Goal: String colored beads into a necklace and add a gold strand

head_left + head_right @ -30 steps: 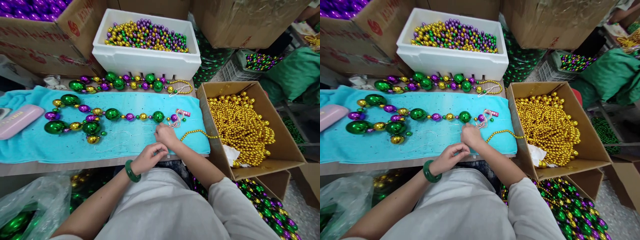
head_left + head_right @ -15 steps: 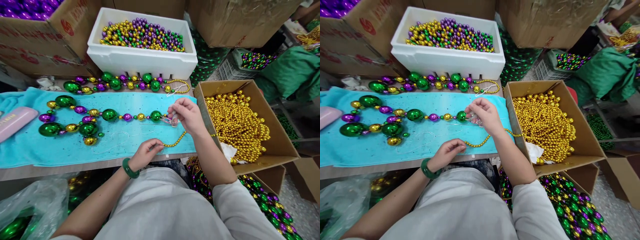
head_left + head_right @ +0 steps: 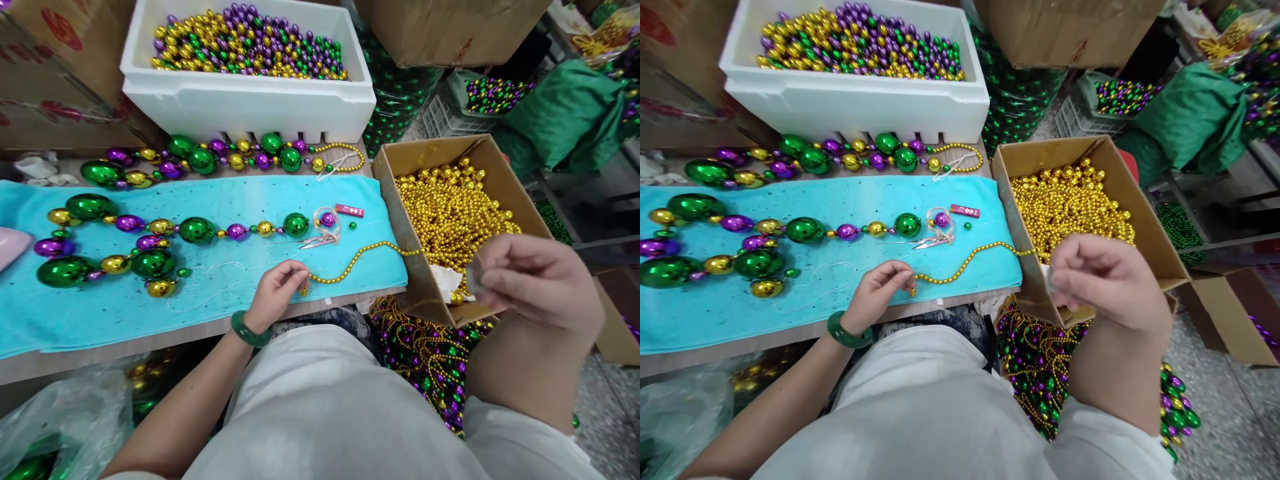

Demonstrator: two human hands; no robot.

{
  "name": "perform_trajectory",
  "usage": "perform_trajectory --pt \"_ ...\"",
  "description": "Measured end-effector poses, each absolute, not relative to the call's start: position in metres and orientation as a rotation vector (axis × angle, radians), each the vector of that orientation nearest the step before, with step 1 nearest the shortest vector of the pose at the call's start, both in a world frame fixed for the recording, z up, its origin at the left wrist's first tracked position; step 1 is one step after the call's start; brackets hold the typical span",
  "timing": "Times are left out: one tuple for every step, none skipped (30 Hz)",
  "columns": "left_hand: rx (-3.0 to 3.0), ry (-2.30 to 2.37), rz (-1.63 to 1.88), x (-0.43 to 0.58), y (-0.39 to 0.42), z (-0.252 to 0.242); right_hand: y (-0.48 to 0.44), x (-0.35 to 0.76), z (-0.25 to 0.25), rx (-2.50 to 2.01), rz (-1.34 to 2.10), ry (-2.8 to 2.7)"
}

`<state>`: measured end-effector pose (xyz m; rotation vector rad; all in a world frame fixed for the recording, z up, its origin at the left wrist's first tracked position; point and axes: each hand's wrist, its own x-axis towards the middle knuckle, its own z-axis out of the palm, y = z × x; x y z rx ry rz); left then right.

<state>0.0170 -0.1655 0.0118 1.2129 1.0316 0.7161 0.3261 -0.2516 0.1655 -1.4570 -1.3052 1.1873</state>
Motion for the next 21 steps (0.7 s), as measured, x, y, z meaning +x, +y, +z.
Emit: perform_trajectory --pt "1.209 1.039 0.726 0.017 -0.164 0.012 -0.262 0.337 0.165 -1.514 1.306 -1.404" --pt "1.206 1.047 0.735 0.018 -0.163 0.013 -0.270 0.346 0.164 -1.550 1.388 -1.496" --pt "1.202 1.056 0.745 0.018 -0.162 0.014 -0.274 0.353 0.162 -1.612 1.440 -1.574" --pt "1.197 1.067 0.757 0.019 -0.161 0.014 -0.275 0.358 0.159 -1.693 1.439 -1.640" --pt "1.188 1.079 0.768 0.019 -0.161 0.015 -0.273 0.359 0.153 -1.795 1.360 -1.683" --pt "1.173 1.088 0.781 0.019 -0.161 0.015 -0.267 0.356 0.146 -1.896 1.230 -1.704" --pt "1.151 1.091 0.793 0.020 -0.161 0.015 -0.259 0.350 0.137 -1.971 1.059 -1.704" --pt "1.125 1.091 0.808 0.021 -0.161 0.014 -0.248 0.339 0.127 -1.983 0.890 -1.680" --pt "1.103 1.088 0.824 0.022 -0.162 0.013 -0.237 0.324 0.115 -1.923 0.797 -1.643" --pt "1.089 1.085 0.840 0.024 -0.162 0.012 -0.225 0.306 0.102 -1.816 0.774 -1.589" --pt "1.091 1.084 0.859 0.026 -0.163 0.011 -0.213 0.286 0.088 -1.671 0.840 -1.536" --pt "1.106 1.085 0.884 0.027 -0.163 0.010 -0.203 0.264 0.074 -1.530 0.943 -1.479" --pt "1.132 1.085 0.911 0.029 -0.164 0.009 -0.193 0.243 0.060 -1.429 1.053 -1.401" --pt "1.163 1.085 0.940 0.030 -0.164 0.008 -0.186 0.222 0.046 -1.343 1.170 -1.328" --pt "1.196 1.087 0.967 0.031 -0.164 0.007 -0.179 0.204 0.034 -1.276 1.302 -1.248" --pt "1.225 1.093 0.990 0.031 -0.164 0.007 -0.175 0.189 0.023 -1.222 1.436 -1.165" --pt "1.250 1.104 1.005 0.030 -0.163 0.007 -0.172 0.177 0.013 -1.178 1.552 -1.082" --pt "1.275 1.118 1.012 0.028 -0.162 0.006 -0.170 0.168 0.005 -1.150 1.642 -1.014" --pt "1.305 1.132 1.011 0.026 -0.160 0.005 -0.168 0.162 -0.001 -1.137 1.701 -0.952" --pt "1.343 1.144 1.003 0.023 -0.158 0.004 -0.168 0.160 -0.005 -1.142 1.727 -0.896" --pt "1.397 1.159 0.989 0.021 -0.155 0.001 -0.168 0.160 -0.008 -1.162 1.725 -0.846"
